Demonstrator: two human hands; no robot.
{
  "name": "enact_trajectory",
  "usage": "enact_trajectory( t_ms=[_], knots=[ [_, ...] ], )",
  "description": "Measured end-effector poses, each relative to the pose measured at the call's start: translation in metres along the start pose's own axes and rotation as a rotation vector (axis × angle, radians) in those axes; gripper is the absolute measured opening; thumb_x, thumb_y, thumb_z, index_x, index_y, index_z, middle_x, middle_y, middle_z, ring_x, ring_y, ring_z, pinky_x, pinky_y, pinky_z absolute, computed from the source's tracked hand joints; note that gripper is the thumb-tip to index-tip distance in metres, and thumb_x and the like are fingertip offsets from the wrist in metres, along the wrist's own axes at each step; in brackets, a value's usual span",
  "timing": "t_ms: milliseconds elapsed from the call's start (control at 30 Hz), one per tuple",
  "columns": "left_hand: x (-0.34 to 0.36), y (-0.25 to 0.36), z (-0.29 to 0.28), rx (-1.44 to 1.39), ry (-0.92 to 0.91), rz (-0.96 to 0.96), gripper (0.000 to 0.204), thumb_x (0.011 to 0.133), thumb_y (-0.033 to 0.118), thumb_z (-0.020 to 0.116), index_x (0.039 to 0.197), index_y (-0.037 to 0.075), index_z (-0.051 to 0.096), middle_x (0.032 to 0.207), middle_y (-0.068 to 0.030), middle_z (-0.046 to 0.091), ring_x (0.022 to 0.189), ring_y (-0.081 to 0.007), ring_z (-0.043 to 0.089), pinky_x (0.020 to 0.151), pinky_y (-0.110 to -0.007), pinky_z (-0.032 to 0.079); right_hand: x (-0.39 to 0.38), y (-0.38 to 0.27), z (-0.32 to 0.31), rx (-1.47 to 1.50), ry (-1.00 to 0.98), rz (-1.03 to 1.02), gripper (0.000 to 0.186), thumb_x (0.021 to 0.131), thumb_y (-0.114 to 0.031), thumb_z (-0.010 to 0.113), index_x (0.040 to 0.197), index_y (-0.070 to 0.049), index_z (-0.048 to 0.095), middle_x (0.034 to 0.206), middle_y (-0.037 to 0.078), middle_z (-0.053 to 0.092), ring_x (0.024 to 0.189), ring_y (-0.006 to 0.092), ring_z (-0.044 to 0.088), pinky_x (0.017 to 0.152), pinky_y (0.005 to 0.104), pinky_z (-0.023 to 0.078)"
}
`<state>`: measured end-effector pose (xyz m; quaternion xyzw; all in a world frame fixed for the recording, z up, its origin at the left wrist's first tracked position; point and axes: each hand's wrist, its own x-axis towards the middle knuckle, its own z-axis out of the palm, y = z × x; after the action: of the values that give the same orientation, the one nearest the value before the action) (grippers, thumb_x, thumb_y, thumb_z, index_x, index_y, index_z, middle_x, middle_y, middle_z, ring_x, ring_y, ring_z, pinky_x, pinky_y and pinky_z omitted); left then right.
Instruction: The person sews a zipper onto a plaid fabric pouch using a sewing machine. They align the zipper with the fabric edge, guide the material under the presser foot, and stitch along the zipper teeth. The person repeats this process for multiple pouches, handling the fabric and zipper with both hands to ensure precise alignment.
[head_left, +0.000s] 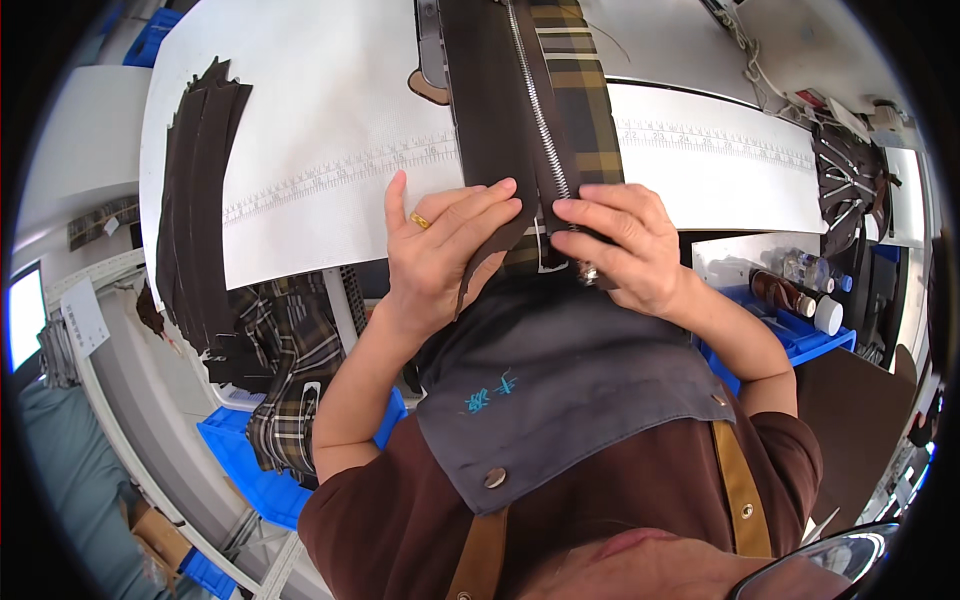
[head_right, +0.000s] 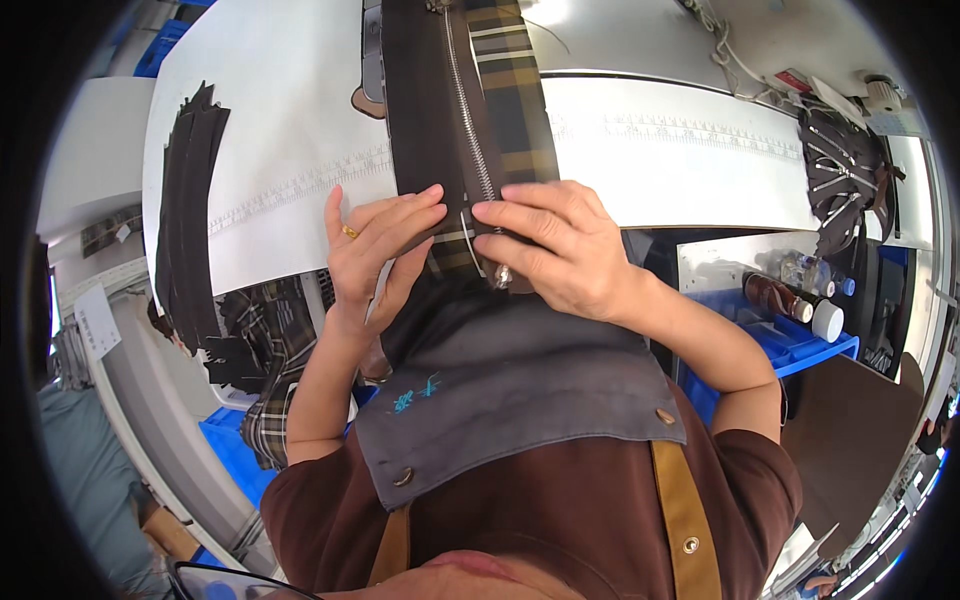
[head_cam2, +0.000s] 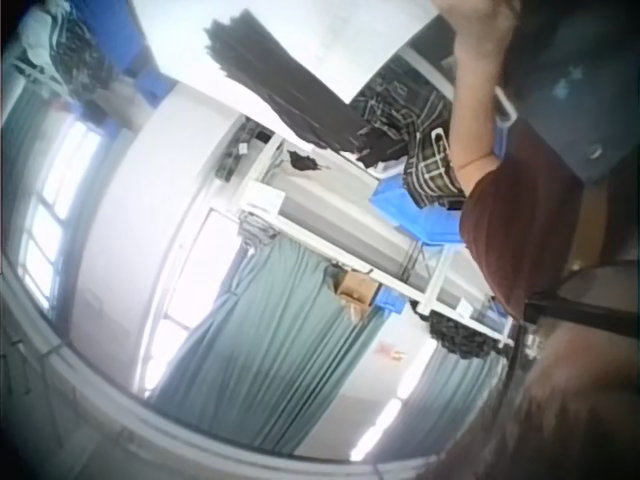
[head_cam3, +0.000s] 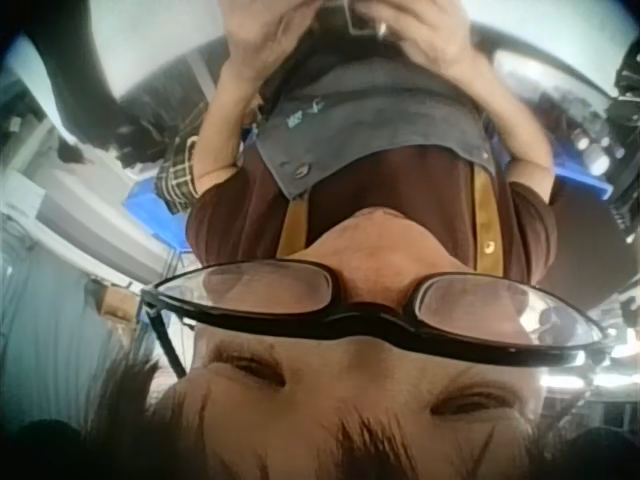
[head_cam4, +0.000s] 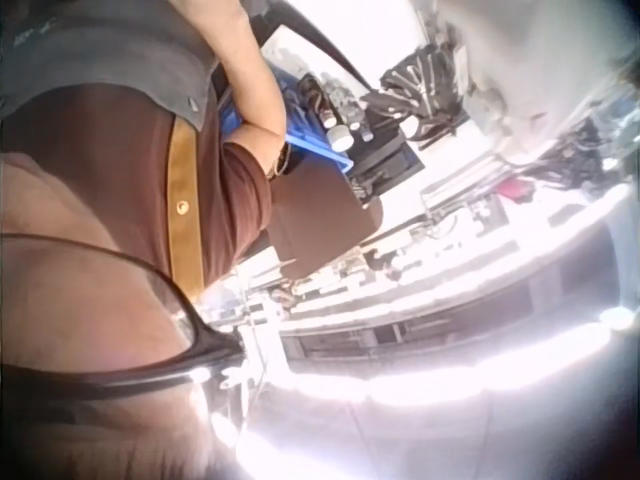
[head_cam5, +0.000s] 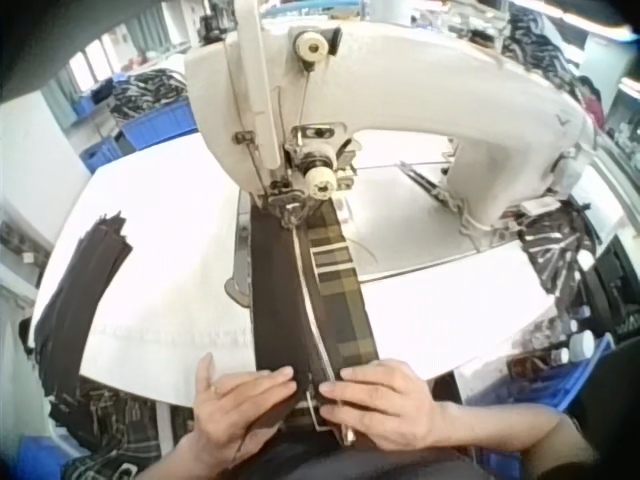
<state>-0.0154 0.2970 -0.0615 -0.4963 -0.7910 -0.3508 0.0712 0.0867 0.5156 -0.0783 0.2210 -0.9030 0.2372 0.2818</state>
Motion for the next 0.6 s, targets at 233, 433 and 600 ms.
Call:
enact_trajectory(
  t_ms=[233,433,600],
  knots=[
    [-0.0025,0.0006,0.0059,0.132,0.015,0.038,0.028,0.077,0.018,0.068,0.106,0.019,0.071,0.109,0.0016,0.066,0.094,-0.0157,0.062,0.115,-0.050,0.005,0.0022,-0.0088,0.0008,-0.022,-0.048,0.042,0.043,0.063,-0.010,0.068,0.106,-0.011,0.070,0.108,0.005,0.058,0.099,0.0237,0.054,0.085,0.0407,0.046],
    [-0.0033,-0.0007,0.0081,0.104,0.032,0.034,0.028,0.077,0.019,0.067,0.104,0.023,0.072,0.105,0.0031,0.063,0.093,-0.0159,0.061,0.114,-0.050,0.006,0.0027,-0.0063,0.0039,-0.006,-0.027,0.027,0.044,0.061,-0.012,0.069,0.105,-0.010,0.069,0.104,0.006,0.057,0.097,0.0242,0.053,0.083,0.0397,0.046],
    [-0.0035,-0.0001,0.0072,0.111,0.010,0.036,0.028,0.078,0.017,0.064,0.105,0.021,0.072,0.108,0.0034,0.064,0.094,-0.0152,0.061,0.114,-0.049,0.006,0.0030,-0.0083,0.0036,-0.004,-0.030,0.043,0.043,0.061,-0.012,0.069,0.104,-0.010,0.070,0.104,0.006,0.057,0.095,0.0249,0.054,0.081,0.0393,0.045]
  ],
)
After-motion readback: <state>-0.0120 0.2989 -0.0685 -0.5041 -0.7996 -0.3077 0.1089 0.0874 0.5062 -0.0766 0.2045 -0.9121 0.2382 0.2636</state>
